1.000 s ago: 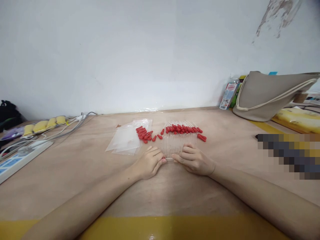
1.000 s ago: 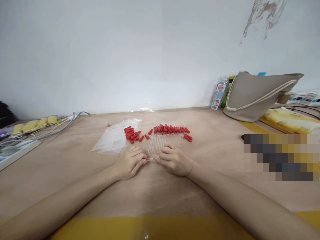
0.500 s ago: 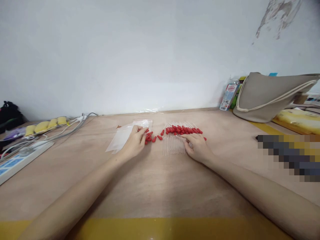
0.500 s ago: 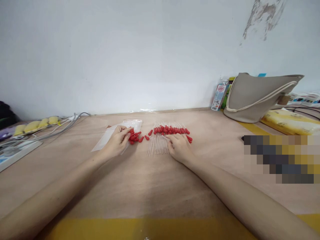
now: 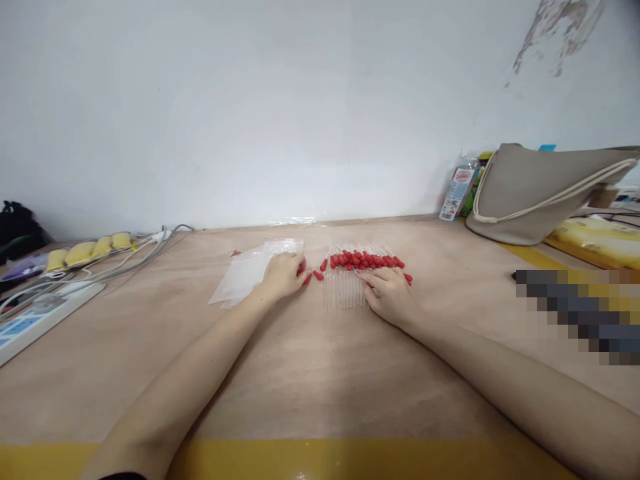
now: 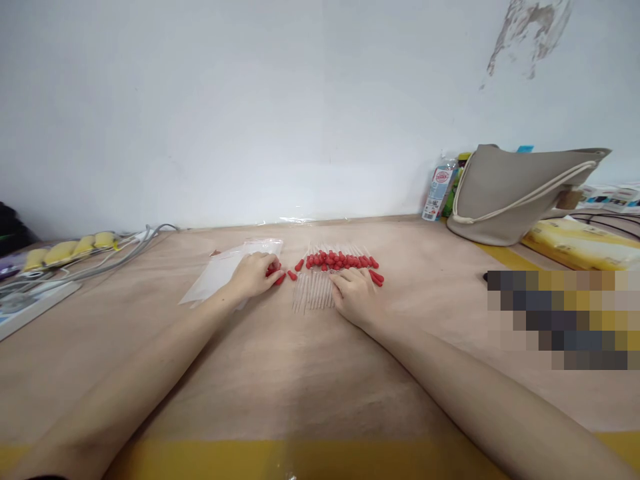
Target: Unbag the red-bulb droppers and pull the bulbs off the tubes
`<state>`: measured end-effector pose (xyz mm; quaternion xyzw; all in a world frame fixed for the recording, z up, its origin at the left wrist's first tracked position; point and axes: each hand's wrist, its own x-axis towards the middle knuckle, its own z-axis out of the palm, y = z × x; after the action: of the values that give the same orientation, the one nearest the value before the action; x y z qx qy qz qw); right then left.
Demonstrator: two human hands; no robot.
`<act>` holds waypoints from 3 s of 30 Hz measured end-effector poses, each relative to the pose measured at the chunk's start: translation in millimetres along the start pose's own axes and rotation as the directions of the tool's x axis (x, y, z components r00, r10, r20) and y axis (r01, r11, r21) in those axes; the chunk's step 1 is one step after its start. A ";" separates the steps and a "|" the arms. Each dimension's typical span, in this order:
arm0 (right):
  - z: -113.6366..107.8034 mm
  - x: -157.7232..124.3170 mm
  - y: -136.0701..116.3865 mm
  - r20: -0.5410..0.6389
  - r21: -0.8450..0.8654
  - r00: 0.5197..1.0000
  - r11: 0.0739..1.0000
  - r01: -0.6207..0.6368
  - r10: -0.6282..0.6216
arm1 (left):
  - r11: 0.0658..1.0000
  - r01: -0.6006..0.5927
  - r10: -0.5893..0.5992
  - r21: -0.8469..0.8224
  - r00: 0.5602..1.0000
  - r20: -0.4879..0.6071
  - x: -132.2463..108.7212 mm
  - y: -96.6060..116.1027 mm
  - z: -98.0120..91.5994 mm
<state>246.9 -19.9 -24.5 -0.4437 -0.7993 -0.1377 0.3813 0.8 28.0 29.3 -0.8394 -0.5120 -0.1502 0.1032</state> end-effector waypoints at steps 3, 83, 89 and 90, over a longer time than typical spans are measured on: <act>0.9 0.0 -0.6 0.017 0.003 1.000 1.000 0.008 -0.008 | 1.000 0.006 -0.006 0.010 0.999 -0.038 -0.3 -0.5 1.6; -12.8 -2.7 -30.7 -0.040 0.112 0.907 0.900 0.420 -0.418 | 0.867 -0.494 0.475 -0.062 0.859 -0.193 -62.2 44.5 2.4; -19.9 -2.5 -34.5 -0.062 0.035 0.868 0.868 0.496 -0.493 | 0.860 -0.504 0.487 -0.080 0.857 -0.167 -65.5 44.2 0.2; -21.2 -2.6 -34.7 -0.063 0.027 0.864 0.864 0.502 -0.500 | 0.858 -0.507 0.490 -0.081 0.856 -0.167 -66.1 44.2 -0.5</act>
<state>229.8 -53.1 -8.1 -0.2087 -0.8792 -0.2268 0.3634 11.6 -47.0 5.3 -0.9353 -0.2583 -0.2081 0.1230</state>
